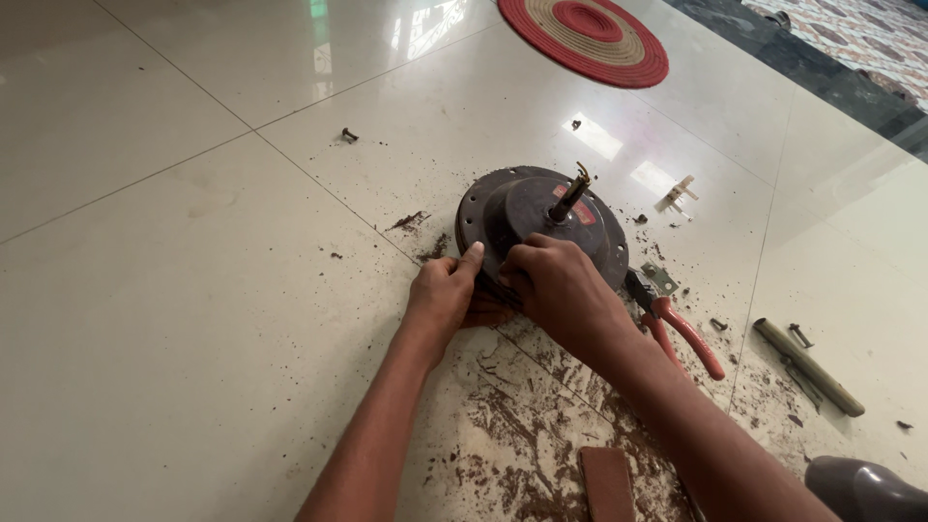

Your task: The person disassembles a circular electrical component on the floor, using pliers to remove a metal clip and a metal rod to pry off a cover. They then reassemble the component by placing the cover back and reattaching the clip.

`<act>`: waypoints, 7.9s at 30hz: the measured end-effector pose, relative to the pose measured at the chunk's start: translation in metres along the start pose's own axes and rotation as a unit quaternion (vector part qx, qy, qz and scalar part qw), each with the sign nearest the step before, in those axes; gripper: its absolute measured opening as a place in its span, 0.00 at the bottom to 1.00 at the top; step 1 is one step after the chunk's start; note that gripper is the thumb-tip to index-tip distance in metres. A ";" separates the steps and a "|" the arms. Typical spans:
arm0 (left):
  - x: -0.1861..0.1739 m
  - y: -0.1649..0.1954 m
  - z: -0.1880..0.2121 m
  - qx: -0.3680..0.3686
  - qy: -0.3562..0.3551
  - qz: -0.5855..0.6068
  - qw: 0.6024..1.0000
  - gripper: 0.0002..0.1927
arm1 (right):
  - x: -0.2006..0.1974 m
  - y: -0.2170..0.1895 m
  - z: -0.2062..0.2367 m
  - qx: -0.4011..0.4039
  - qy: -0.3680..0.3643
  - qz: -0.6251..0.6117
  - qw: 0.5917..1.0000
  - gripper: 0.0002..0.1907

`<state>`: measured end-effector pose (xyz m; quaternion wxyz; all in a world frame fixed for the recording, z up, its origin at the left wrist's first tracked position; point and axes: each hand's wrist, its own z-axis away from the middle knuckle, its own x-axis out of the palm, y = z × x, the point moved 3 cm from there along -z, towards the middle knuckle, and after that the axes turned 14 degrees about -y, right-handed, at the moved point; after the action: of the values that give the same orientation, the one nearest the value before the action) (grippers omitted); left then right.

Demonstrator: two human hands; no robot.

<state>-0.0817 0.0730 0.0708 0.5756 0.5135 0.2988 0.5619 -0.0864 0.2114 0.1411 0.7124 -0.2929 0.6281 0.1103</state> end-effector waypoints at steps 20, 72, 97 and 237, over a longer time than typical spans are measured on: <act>-0.001 -0.004 -0.001 0.026 -0.010 0.003 1.000 0.20 | -0.005 0.006 -0.001 0.036 -0.049 0.012 0.998 0.11; -0.003 -0.006 0.000 0.036 -0.038 0.051 0.997 0.19 | 0.009 0.003 -0.004 0.038 0.033 -0.028 0.998 0.06; -0.005 -0.006 -0.002 0.026 -0.027 0.028 0.999 0.19 | -0.002 0.003 -0.014 -0.025 -0.080 0.086 0.993 0.05; -0.012 -0.011 -0.002 0.023 -0.040 0.087 0.995 0.23 | 0.009 -0.003 0.024 -0.045 0.025 -0.006 0.999 0.11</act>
<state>-0.0820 0.0635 0.0573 0.5240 0.5725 0.2428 0.5820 -0.0631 0.2208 0.1342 0.6832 -0.3311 0.6385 0.1265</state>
